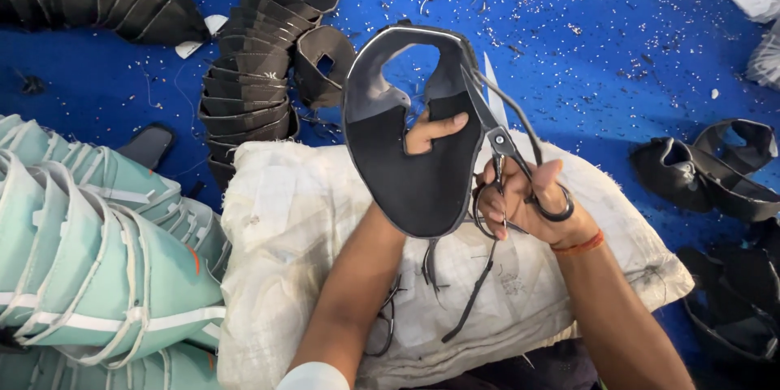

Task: The person uses shears to trim excess material from the edges of black sandals. They repeatedly pick up sandals, cut along the perimeter, and place the finished items aside on a blue floor.

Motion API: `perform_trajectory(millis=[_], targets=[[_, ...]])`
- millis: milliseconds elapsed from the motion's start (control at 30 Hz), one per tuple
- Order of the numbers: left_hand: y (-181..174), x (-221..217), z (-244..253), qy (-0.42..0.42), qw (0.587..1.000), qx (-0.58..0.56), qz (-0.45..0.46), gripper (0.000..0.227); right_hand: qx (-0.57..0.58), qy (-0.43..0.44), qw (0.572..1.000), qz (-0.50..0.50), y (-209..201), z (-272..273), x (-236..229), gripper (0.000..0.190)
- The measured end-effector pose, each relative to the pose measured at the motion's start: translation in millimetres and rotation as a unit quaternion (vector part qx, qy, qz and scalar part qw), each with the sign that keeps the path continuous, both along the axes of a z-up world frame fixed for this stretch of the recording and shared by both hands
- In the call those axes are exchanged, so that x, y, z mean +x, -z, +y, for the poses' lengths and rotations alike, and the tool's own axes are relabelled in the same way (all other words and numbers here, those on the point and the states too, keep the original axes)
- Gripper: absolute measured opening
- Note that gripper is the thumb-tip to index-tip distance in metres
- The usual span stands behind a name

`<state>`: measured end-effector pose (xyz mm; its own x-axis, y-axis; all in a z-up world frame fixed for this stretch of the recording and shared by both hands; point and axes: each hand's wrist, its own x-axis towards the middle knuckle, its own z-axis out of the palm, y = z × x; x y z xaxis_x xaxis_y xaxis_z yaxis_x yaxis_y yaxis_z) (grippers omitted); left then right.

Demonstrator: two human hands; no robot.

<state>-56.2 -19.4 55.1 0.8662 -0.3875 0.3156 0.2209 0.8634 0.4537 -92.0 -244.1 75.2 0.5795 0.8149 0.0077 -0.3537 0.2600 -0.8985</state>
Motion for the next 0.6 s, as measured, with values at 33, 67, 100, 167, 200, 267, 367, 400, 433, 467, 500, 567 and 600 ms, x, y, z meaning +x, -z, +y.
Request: perform_trajectory(millis=[33, 67, 100, 167, 200, 267, 367, 400, 433, 467, 500, 567, 600], targets=[[1, 0, 0, -0.005, 1.0, 0.003, 0.015, 0.034, 0.007, -0.009, 1.0, 0.0, 0, 0, -3, 0.082], [9, 6, -2, -0.006, 1.0, 0.002, 0.016, 0.034, 0.006, -0.01, 1.0, 0.002, 2, -2, -2, 0.082], [17, 11, -4, -0.028, 0.999, 0.012, 0.025, 0.035, 0.006, 0.002, 1.0, 0.013, 5, -5, -1, 0.082], [28, 16, -6, -0.048, 0.998, 0.021, 0.035, 0.037, 0.006, 0.016, 1.0, 0.026, 7, -7, -1, 0.082], [30, 16, -6, -0.029, 0.999, 0.023, 0.021, 0.032, 0.008, 0.03, 0.999, 0.025, 6, -7, -2, 0.077], [26, 13, -5, -0.011, 1.0, 0.026, 0.006, 0.028, 0.011, 0.043, 0.999, 0.024, 3, -4, -4, 0.073], [16, 6, -4, -0.018, 1.0, 0.019, -0.001, 0.029, 0.006, 0.113, 0.994, -0.003, -3, 5, -12, 0.058], [18, 5, -5, -0.019, 1.0, 0.023, 0.003, 0.028, 0.001, 0.133, 0.991, -0.03, -5, 8, -16, 0.051], [19, 5, -6, -0.02, 0.999, 0.026, 0.007, 0.026, -0.005, 0.153, 0.987, -0.057, -8, 11, -19, 0.045], [15, 3, -7, -0.019, 0.999, 0.026, 0.007, 0.026, -0.005, 0.153, 0.987, -0.056, -6, 12, -19, 0.045], [12, 2, -9, -0.024, 1.0, 0.01, 0.017, 0.026, 0.009, 0.154, 0.986, -0.063, -4, 13, -18, 0.044], [13, 10, -14, -0.031, 0.999, -0.005, 0.027, 0.028, 0.025, 0.152, 0.986, -0.069, 0, 11, -19, 0.043], [18, 18, -18, -0.021, 0.999, 0.007, 0.041, 0.026, 0.043, 0.227, 0.967, -0.107, 3, 9, -19, 0.039]])
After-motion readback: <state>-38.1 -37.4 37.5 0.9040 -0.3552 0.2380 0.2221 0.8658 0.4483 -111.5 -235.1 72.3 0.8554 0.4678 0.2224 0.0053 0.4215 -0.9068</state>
